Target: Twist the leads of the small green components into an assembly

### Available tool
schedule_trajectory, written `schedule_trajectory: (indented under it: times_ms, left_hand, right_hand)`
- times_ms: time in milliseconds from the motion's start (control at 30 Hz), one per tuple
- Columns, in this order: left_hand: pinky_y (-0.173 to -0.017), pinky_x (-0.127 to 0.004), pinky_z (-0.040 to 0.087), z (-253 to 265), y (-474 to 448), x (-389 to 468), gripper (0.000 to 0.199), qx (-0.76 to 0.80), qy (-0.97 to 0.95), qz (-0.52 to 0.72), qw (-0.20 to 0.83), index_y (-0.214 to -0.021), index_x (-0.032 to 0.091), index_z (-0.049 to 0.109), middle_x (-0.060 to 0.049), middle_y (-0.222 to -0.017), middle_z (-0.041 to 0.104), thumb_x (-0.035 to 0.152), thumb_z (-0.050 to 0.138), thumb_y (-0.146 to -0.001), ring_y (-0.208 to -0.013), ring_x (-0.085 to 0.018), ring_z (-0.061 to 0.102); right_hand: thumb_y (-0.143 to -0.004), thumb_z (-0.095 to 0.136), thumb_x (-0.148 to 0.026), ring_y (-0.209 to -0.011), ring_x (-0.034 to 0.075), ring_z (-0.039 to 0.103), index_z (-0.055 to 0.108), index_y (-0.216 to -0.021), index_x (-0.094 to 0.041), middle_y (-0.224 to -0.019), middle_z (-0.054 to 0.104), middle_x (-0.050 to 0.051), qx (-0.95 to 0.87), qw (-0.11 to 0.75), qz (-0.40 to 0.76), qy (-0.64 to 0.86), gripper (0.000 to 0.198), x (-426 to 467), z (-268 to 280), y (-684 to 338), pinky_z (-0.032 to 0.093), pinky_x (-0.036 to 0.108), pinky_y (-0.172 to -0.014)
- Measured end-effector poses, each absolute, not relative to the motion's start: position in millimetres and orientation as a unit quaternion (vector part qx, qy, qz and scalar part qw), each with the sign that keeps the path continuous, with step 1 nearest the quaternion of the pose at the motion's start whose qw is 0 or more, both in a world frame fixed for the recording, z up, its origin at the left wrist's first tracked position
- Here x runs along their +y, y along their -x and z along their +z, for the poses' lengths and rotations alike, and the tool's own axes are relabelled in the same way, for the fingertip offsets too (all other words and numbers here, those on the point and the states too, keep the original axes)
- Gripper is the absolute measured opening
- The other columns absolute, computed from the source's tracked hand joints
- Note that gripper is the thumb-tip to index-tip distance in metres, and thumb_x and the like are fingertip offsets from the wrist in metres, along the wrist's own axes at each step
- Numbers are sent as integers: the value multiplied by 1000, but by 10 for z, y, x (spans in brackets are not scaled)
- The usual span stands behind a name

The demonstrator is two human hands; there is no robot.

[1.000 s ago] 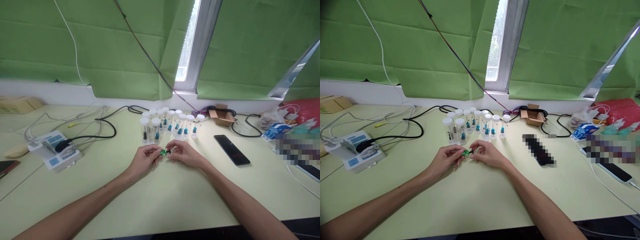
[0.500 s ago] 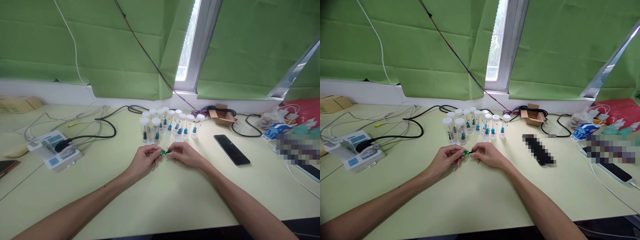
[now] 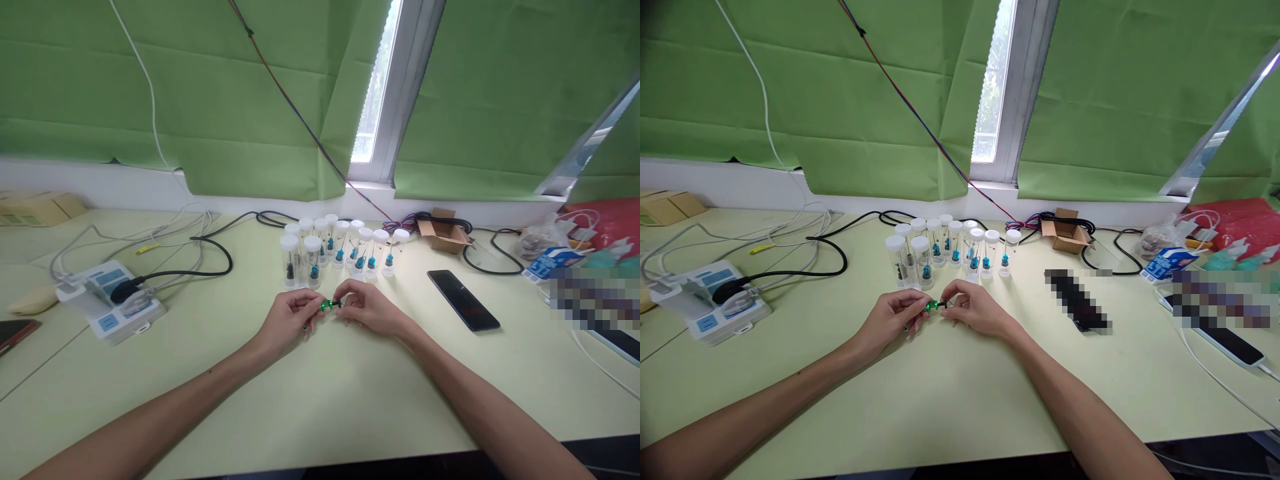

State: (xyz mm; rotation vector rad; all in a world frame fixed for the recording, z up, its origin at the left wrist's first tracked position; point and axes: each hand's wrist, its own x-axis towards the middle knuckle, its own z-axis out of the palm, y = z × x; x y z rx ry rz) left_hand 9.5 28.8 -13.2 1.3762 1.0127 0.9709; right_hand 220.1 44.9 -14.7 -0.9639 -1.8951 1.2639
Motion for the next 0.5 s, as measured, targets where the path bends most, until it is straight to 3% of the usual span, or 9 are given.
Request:
schedule_trajectory:
  times_ms: [100,300,500]
  left_hand:
    - [-44,-23,40,-129,-94,281,34,431,-585,407,553,-82,14,67,-2,-66,63,48,69,-80,-46,-9,48]
    - [-44,-23,40,-127,-84,278,32,429,-591,399,555,-81,14,67,-2,-66,63,47,68,-81,-46,-9,48]
    - [-43,-23,40,-137,-79,279,31,428,-592,399,554,-80,15,66,-2,-66,63,46,66,-83,-47,-9,49]
  right_hand:
    - [-82,69,-35,-55,12,54,60,-95,-20,-59,59,-4,-722,322,480,381,22,454,-178,-2201,40,24,-54]
    - [-84,64,-43,-61,13,56,65,-85,-18,-73,63,1,-724,321,486,370,25,429,-148,-2173,45,27,-59]
    - [-92,54,-42,-58,12,53,65,-73,-16,-64,60,1,-742,307,463,376,33,381,-54,-2149,44,26,-59]
